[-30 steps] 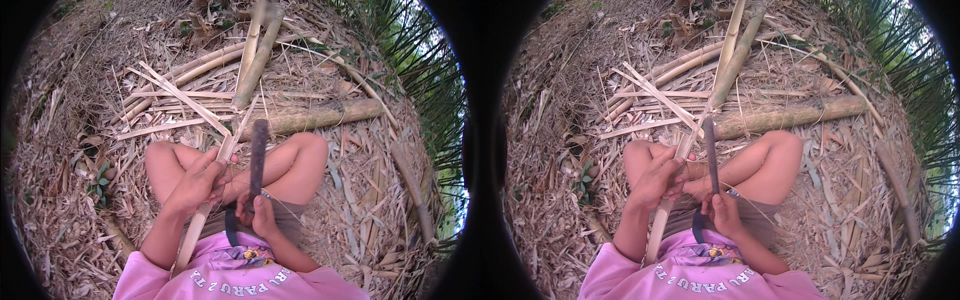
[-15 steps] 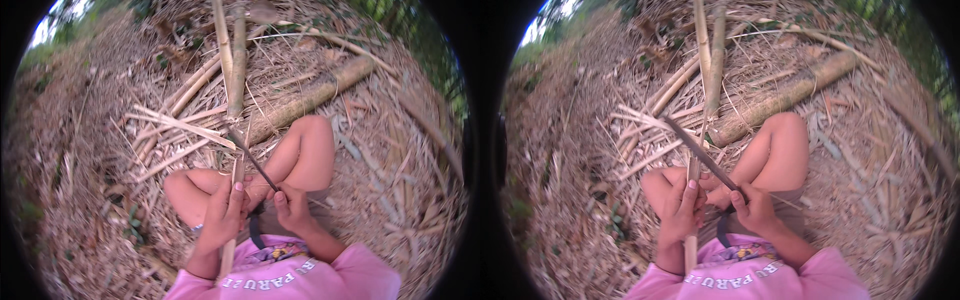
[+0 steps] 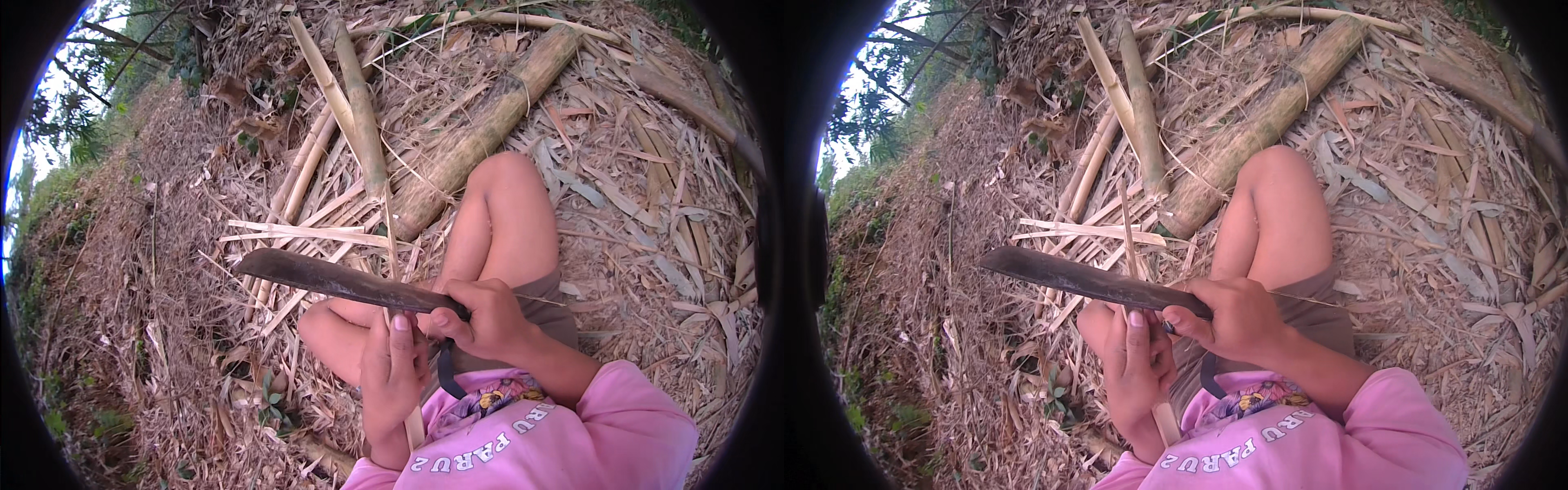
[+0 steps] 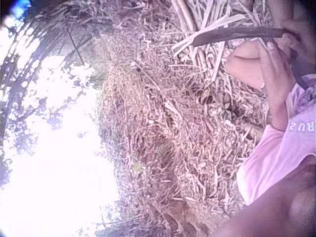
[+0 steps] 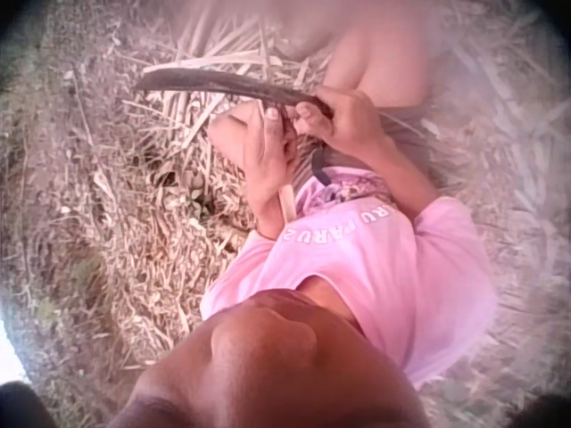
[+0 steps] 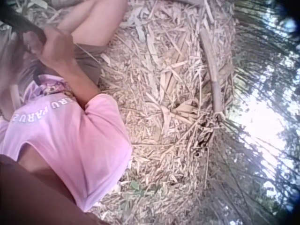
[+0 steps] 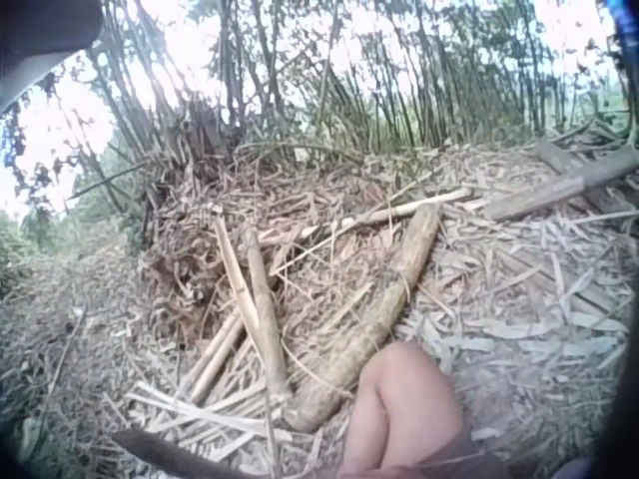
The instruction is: The person sits on the ground and uses a machete to shave thin strips from a bamboo stick, smoothing the surfaces as they work.
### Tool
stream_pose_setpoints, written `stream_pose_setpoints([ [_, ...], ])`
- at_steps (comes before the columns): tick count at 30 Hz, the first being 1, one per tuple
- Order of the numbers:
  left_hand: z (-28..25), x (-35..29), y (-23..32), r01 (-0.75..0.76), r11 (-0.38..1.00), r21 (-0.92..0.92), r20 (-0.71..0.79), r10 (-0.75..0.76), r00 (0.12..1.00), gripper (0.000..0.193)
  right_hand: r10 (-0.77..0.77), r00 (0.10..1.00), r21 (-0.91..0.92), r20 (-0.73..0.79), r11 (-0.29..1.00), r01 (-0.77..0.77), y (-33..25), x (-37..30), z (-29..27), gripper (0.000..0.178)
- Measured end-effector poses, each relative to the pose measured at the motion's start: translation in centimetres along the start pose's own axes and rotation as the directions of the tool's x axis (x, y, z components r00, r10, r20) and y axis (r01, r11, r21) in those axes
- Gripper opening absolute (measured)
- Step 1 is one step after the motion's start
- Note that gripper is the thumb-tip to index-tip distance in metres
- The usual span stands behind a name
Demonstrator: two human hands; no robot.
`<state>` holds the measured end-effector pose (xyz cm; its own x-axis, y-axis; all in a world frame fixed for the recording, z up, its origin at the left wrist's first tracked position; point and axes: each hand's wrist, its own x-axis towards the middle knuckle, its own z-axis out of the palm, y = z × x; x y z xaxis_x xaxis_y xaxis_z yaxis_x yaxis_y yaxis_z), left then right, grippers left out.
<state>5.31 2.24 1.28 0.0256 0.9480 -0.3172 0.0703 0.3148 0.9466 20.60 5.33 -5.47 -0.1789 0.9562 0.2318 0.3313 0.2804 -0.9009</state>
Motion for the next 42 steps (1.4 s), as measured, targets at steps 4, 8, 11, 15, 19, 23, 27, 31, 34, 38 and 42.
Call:
stream_pose_setpoints([
  [4,0.4,-0.3,0.0,-0.116,0.968,0.222,-0.056,0.131,0.990,0.027,-0.021,0.999,-0.052,-0.044,0.998,0.019,0.7,0.2,0.7,0.051],
  [8,0.6,-0.4,0.1,-0.236,0.887,0.397,-0.096,0.297,0.950,0.024,-0.037,0.998,0.015,-0.050,0.999,0.038,0.8,0.7,1.1,0.054],
  [11,0.8,-0.9,0.5,-0.255,0.818,0.516,-0.115,0.361,0.926,0.023,-0.084,0.996,-0.056,-0.008,0.995,0.084,1.2,1.3,0.8,0.055],
  [15,0.2,-1.0,0.3,-0.205,0.757,0.621,-0.160,0.379,0.912,0.021,-0.144,0.985,-0.283,0.097,0.945,0.166,1.1,3.5,-1.1,0.059],
  [19,-0.5,-0.9,-0.1,-0.180,0.768,0.615,-0.174,0.355,0.918,0.019,-0.211,0.967,-0.417,0.145,0.873,0.253,0.7,5.6,-2.0,0.063],
  [23,-1.8,-1.1,-0.3,-0.178,0.850,0.496,-0.206,0.315,0.926,0.021,-0.057,0.939,-0.042,0.338,0.996,0.076,-0.8,6.0,-1.8,0.058],
  [27,-2.1,-1.3,-0.4,-0.118,0.942,0.315,-0.271,0.209,0.940,0.021,0.093,0.793,-0.044,0.602,0.996,-0.083,-1.8,6.7,-2.7,0.054],
  [31,-1.8,-1.4,0.0,-0.147,0.898,0.415,-0.251,0.269,0.930,0.019,0.091,0.746,-0.010,0.659,0.994,-0.113,-2.1,7.4,-3.3,0.057],
  [34,-1.4,-1.2,0.5,-0.133,0.827,0.546,-0.225,0.298,0.928,0.016,0.151,0.684,0.019,0.714,0.972,-0.234,-1.9,8.2,-3.8,0.060],
  [38,-1.1,-1.6,0.2,-0.115,0.783,0.612,-0.239,0.322,0.916,0.017,0.194,0.671,-0.189,0.716,0.979,-0.082,-2.9,9.4,-4.8,0.070],
  [42,-1.4,-1.2,-0.3,-0.076,0.782,0.619,-0.236,0.277,0.931,0.020,0.220,0.791,-0.587,0.570,0.783,0.206,-3.6,10.0,-4.5,0.075],
])
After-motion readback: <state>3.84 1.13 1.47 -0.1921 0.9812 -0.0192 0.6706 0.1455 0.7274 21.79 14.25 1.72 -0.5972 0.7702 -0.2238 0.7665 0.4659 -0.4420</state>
